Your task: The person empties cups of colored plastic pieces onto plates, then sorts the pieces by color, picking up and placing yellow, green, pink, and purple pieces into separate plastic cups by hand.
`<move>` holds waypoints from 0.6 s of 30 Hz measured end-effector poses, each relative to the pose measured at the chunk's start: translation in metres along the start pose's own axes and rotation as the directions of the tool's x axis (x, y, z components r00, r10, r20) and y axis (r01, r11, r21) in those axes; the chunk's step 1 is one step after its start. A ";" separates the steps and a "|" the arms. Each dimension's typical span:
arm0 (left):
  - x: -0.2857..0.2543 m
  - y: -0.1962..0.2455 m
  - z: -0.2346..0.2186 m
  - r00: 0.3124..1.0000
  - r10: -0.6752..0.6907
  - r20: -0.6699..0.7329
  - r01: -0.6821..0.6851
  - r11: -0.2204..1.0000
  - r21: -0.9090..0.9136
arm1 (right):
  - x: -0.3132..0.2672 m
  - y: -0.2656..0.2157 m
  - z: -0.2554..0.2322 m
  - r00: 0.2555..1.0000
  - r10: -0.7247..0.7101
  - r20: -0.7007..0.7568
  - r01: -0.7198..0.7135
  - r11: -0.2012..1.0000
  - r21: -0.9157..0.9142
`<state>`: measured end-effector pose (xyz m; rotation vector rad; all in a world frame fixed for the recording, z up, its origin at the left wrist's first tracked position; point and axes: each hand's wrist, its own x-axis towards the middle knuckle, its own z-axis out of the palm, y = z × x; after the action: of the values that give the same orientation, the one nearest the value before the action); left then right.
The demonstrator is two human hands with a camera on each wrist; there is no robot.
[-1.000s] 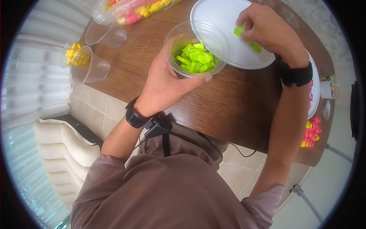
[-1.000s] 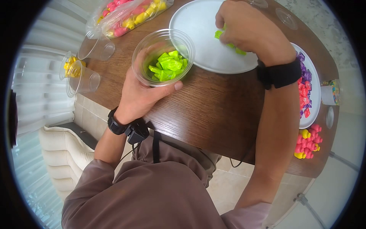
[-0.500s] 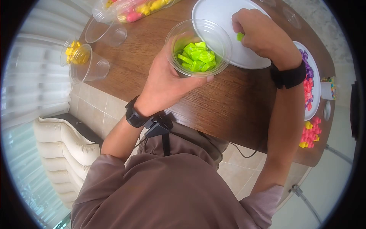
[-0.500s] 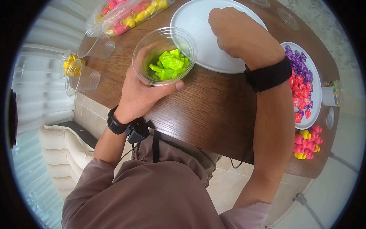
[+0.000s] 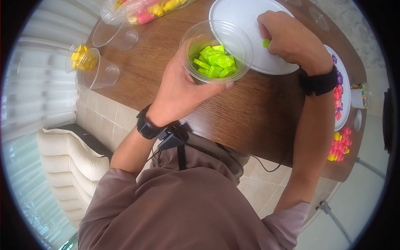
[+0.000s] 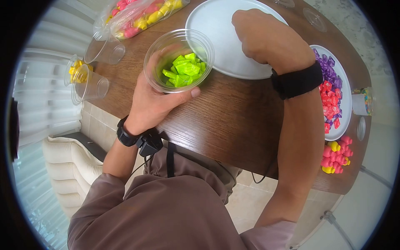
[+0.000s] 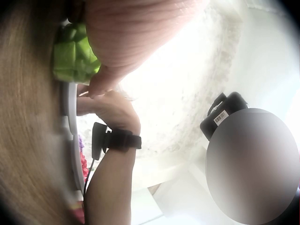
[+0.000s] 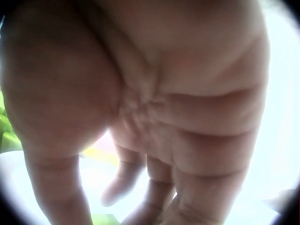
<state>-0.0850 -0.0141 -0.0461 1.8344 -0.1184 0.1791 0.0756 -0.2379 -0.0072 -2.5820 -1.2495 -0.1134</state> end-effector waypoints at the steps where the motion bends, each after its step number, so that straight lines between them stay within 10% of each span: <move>1: 0.000 0.001 -0.001 0.999 -0.026 0.020 0.026 1.000 -0.002 | 0.001 -0.001 -0.002 1.000 -0.001 0.000 0.001 1.000 0.000; 7: 0.000 0.000 -0.001 1.000 -0.003 0.015 0.003 1.000 0.021 | 0.018 -0.072 -0.081 0.871 0.368 0.324 -0.409 0.910 0.064; 9: 0.000 -0.003 0.000 1.000 0.027 -0.004 -0.027 0.999 0.018 | 0.005 -0.074 -0.084 0.974 0.195 0.114 -0.225 0.869 0.441; 15: 0.000 0.001 0.002 1.000 0.012 -0.009 -0.013 1.000 -0.025 | 0.013 -0.087 -0.108 0.970 -0.112 0.214 -0.070 0.720 0.691; 16: 0.000 0.003 0.003 1.000 -0.018 -0.010 0.018 0.999 -0.051 | 0.010 -0.082 -0.098 0.971 -0.110 0.212 -0.070 0.719 0.691; 18: -0.002 0.004 0.003 1.000 -0.011 -0.026 0.011 1.000 -0.019 | 0.006 -0.073 -0.071 0.912 -0.383 -0.148 0.411 0.846 0.340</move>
<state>-0.0875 -0.0182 -0.0438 1.8129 -0.0915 0.1936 0.0256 -0.2094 0.0777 -1.9613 -1.5914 -0.0501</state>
